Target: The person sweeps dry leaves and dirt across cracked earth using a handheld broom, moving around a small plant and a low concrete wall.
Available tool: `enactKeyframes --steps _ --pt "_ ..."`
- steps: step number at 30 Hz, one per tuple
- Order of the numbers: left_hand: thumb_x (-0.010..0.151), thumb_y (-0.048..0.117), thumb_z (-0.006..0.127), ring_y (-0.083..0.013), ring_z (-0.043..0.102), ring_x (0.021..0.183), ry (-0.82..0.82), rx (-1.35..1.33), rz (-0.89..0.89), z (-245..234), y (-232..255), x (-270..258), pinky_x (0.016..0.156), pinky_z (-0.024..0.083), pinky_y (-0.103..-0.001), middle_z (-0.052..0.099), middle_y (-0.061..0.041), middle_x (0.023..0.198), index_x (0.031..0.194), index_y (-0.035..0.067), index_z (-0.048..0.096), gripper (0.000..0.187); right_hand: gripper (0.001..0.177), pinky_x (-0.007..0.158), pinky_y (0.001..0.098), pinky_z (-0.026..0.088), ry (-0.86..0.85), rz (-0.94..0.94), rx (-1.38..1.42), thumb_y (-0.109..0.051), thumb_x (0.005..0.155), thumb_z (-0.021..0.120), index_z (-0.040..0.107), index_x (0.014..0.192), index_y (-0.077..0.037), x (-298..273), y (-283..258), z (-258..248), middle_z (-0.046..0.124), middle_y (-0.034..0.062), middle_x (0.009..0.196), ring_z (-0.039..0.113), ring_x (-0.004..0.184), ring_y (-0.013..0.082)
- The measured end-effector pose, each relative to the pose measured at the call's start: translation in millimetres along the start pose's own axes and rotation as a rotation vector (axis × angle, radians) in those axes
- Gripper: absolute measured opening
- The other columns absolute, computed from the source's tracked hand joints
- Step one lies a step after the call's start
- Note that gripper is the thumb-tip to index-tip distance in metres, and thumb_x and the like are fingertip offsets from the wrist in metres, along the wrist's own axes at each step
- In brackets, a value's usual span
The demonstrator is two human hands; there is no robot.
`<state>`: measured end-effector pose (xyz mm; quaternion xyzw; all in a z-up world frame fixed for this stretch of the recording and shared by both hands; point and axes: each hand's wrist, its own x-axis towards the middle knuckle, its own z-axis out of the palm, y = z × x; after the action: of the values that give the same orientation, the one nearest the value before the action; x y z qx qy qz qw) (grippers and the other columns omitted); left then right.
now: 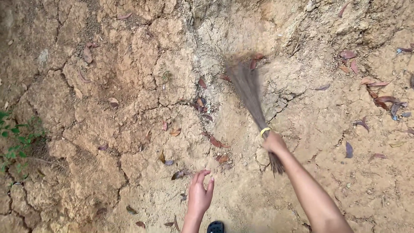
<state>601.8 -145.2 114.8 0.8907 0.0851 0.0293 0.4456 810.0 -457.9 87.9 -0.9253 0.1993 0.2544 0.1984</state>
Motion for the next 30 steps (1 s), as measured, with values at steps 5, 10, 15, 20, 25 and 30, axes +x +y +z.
enactKeyframes --steps 5,10,15,20,25,30 --pt "0.089 0.02 0.07 -0.0354 0.06 0.122 0.006 -0.01 -0.02 -5.2 -12.6 -36.2 0.104 0.046 -0.044 0.066 -0.014 0.128 0.119 0.008 0.068 0.032 0.063 0.061 0.0311 0.053 -0.1 -0.12 -0.199 -0.008 0.087 0.069 0.041 0.144 -0.005 -95.9 55.2 87.3 0.065 0.0066 0.088 0.064 0.07 0.0164" --pt "0.089 0.02 0.07 -0.035 0.06 0.122 0.012 -0.003 -0.068 -10.0 -20.4 -75.0 0.105 0.045 -0.044 0.066 -0.015 0.128 0.119 0.008 0.068 0.032 0.069 0.059 0.029 0.049 -0.16 -0.145 -0.221 -0.007 0.088 0.068 0.036 0.15 -0.009 -186.1 84.8 76.0 0.065 0.0045 0.087 0.061 0.067 0.014" --pt "0.089 0.02 0.071 -0.038 0.059 0.122 0.055 -0.031 -0.063 -3.7 -33.3 -115.1 0.103 0.046 -0.044 0.065 -0.018 0.128 0.118 0.006 0.068 0.033 0.069 0.054 0.0305 0.051 -0.061 -0.076 -0.157 -0.003 0.094 0.062 0.031 0.156 -0.008 -180.6 38.5 50.3 0.066 0.0117 0.094 0.06 0.064 0.0168" --pt "0.089 0.019 0.07 -0.0386 0.061 0.12 0.08 -0.052 -0.086 -12.9 -32.4 -163.6 0.101 0.047 -0.044 0.066 -0.018 0.127 0.119 0.006 0.068 0.033 0.066 0.074 0.0369 0.057 -0.028 -0.143 -0.326 -0.015 0.091 0.071 0.04 0.148 -0.002 -131.1 28.9 113.6 0.067 0.0164 0.106 0.069 0.086 0.024" --pt "0.088 0.018 0.07 -0.0368 0.062 0.117 0.085 -0.028 -0.13 -29.7 -49.0 -222.1 0.101 0.049 -0.044 0.068 -0.015 0.123 0.118 0.008 0.068 0.032 0.062 0.086 0.0394 0.063 -0.167 -0.158 -0.409 -0.013 0.087 0.068 0.044 0.144 -0.004 -205.5 85.1 180.1 0.074 0.0141 0.114 0.076 0.103 0.0265" --pt "0.087 0.019 0.072 -0.0368 0.062 0.118 0.138 0.011 -0.131 -39.8 -72.2 -284.7 0.1 0.049 -0.044 0.068 -0.015 0.122 0.116 0.007 0.069 0.031 0.058 0.096 0.0482 0.054 -0.143 -0.245 -0.234 -0.023 0.084 0.07 0.049 0.138 -0.014 -292.6 156.6 176.6 0.07 0.0194 0.117 0.067 0.112 0.0391"
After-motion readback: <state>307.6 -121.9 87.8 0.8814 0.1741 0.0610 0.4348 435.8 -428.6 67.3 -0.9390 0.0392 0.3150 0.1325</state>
